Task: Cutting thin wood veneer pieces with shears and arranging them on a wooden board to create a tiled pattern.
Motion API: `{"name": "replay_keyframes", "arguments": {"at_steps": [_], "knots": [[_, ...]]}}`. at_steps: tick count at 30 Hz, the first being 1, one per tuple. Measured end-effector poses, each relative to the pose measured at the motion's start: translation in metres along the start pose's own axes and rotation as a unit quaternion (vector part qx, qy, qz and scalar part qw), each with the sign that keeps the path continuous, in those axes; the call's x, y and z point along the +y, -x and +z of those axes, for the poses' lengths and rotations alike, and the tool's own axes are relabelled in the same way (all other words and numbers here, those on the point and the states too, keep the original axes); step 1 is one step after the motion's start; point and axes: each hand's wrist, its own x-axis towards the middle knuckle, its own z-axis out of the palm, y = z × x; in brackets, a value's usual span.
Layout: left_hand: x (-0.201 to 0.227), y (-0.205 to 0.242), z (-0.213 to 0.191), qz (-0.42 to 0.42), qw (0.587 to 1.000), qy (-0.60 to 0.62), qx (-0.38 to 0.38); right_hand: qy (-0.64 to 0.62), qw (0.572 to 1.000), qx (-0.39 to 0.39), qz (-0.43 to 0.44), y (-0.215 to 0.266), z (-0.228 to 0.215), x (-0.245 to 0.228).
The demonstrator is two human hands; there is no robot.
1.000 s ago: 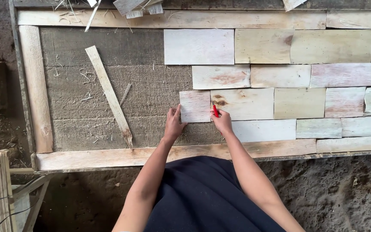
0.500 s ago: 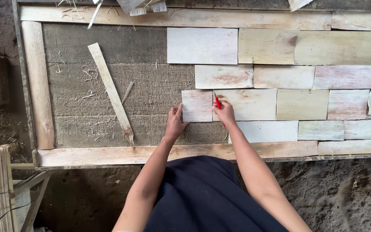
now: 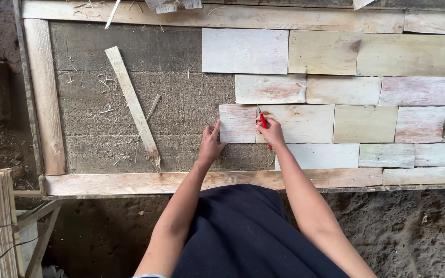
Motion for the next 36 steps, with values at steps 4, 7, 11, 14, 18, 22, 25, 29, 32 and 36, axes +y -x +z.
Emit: {"name": "replay_keyframes", "arguments": {"at_steps": [4,7,11,14,18,22,25,29,32,36], "knots": [[0.001,-0.001,0.0,-0.006,1.0,-0.006,-0.006,-0.001,1.0,0.0,0.0,0.009,-0.002,-0.009],[0.002,-0.002,-0.002,-0.009,1.0,-0.019,-0.012,-0.018,1.0,0.004,0.009,0.016,-0.003,-0.02],[0.002,-0.003,-0.001,-0.006,1.0,-0.027,-0.014,-0.012,1.0,0.0,0.01,0.012,-0.004,-0.015],[0.003,-0.002,-0.002,-0.009,0.999,-0.035,-0.018,-0.005,1.0,0.001,0.011,0.018,-0.003,-0.022],[0.003,-0.002,-0.002,-0.017,0.999,-0.027,-0.028,0.006,1.0,0.012,0.006,-0.001,-0.002,0.002],[0.004,0.001,-0.007,0.0,1.0,-0.01,-0.011,0.125,0.988,0.069,-0.054,0.02,0.005,-0.033],[0.006,0.002,-0.01,0.003,1.0,0.0,-0.008,0.175,0.973,0.059,-0.135,0.035,0.01,-0.064],[0.0,0.002,-0.008,0.002,1.0,0.023,-0.012,0.247,0.95,-0.04,-0.185,0.078,0.011,-0.138],[-0.003,0.001,-0.008,0.005,0.999,0.032,-0.009,0.291,0.94,-0.061,-0.17,0.074,0.016,-0.143],[-0.007,0.001,-0.004,0.015,0.999,0.03,0.0,0.316,0.934,-0.077,-0.149,0.065,0.019,-0.139]]}}
